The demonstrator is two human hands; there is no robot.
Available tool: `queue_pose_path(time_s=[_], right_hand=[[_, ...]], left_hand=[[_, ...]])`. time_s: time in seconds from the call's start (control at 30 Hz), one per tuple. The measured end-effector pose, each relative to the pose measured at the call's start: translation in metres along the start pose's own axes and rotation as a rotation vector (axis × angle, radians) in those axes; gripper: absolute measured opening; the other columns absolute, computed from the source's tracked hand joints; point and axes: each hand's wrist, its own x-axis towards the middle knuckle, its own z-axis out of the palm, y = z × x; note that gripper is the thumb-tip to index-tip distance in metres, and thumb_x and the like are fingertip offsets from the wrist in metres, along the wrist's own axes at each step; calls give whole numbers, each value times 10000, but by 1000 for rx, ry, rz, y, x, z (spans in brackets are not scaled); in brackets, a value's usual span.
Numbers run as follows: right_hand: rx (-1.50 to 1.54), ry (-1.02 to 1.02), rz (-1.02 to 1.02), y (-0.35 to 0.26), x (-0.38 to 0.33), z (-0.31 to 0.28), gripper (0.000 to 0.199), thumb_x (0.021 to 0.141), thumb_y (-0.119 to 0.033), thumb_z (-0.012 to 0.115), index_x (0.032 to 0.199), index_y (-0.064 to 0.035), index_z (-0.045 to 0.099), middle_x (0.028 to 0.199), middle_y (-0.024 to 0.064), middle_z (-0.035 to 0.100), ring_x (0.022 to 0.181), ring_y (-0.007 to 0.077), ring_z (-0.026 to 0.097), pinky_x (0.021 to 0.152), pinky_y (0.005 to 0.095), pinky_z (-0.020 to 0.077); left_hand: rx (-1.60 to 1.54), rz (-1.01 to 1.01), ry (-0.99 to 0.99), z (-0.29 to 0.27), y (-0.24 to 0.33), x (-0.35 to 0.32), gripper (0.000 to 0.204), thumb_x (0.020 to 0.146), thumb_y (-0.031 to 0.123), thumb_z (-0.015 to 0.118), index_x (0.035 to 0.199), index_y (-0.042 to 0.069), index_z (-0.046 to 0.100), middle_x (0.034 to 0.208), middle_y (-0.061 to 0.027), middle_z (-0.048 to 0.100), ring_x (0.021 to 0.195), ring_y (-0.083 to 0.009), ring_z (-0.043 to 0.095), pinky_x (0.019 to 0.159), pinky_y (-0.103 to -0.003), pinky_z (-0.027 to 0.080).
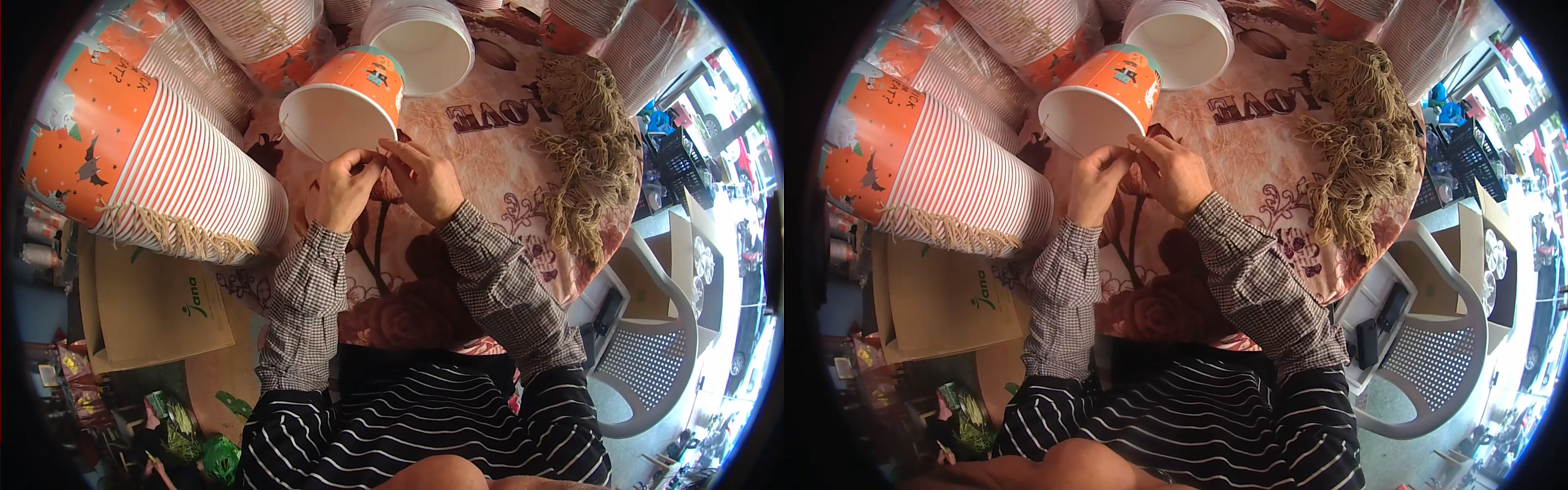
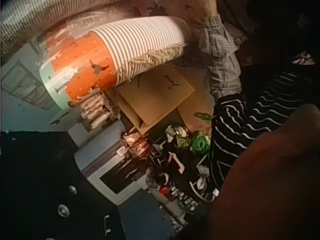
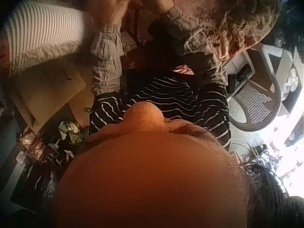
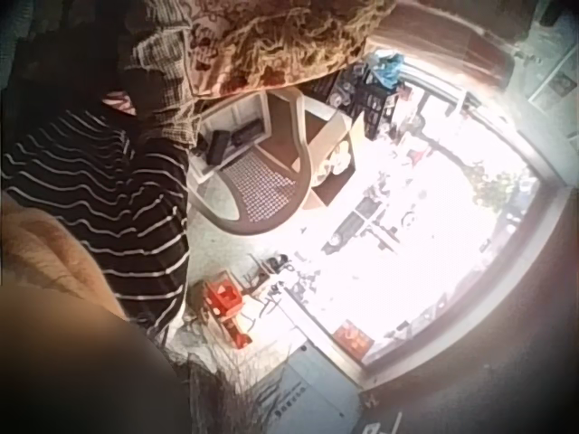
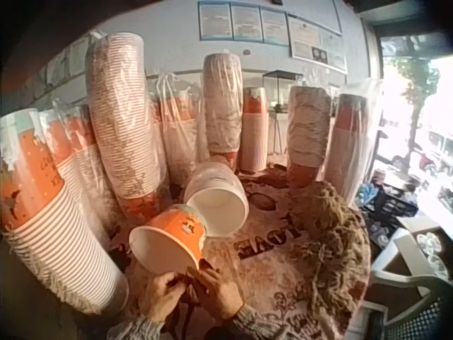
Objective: Threading and knotting twine through pre-punched holes in paper cups to create handles.
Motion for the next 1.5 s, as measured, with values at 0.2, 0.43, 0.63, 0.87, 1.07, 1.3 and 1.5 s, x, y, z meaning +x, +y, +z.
queue_pose_path(time_s=[0.2,0.43,0.63,0.87,1.07,1.3,1.5], right_hand=[[106,34,48,5,4,0,267,855,-55,586,1117,-42,632,894,98,659,719,187,649,639,277,527],[326,3,244,15,8,-5,216,890,-114,595,1071,-9,645,780,50,660,680,83,608,596,230,503],[503,-81,351,17,10,-12,208,885,-142,618,1055,-30,661,774,7,645,644,51,572,542,188,480],[628,-191,390,20,14,-23,195,896,-122,609,1063,-36,660,752,-16,622,615,32,545,519,178,469],[650,-248,386,23,15,-27,138,903,-112,596,986,-17,652,733,-17,605,611,34,542,516,181,464],[522,-149,313,16,13,-21,119,929,-125,538,953,-14,571,745,1,592,628,62,563,532,210,478],[741,-58,403,6,10,-12,122,936,-119,530,944,-2,562,763,11,593,632,70,564,552,216,488]], left_hand=[[-99,-79,68,-1,2,1,156,803,106,602,843,-41,631,735,-72,640,676,-135,594,636,-269,462],[306,361,90,10,9,-2,60,764,10,612,816,-15,596,825,-120,623,774,-288,620,675,-346,488],[469,565,56,12,10,-4,126,768,-19,630,887,7,599,907,-90,622,821,-284,620,692,-355,502],[463,564,-4,9,9,-3,144,763,-16,630,902,11,605,918,-89,622,835,-288,619,704,-356,505],[400,548,-49,9,7,-2,146,762,-37,606,902,5,607,910,-104,621,839,-300,617,711,-361,504],[-118,70,-141,6,7,-3,84,862,62,584,905,1,623,856,-50,614,765,-155,584,716,-250,461],[-1028,-399,-256,-3,0,2,105,903,130,573,926,40,620,851,11,576,707,-95,492,644,-225,416]])
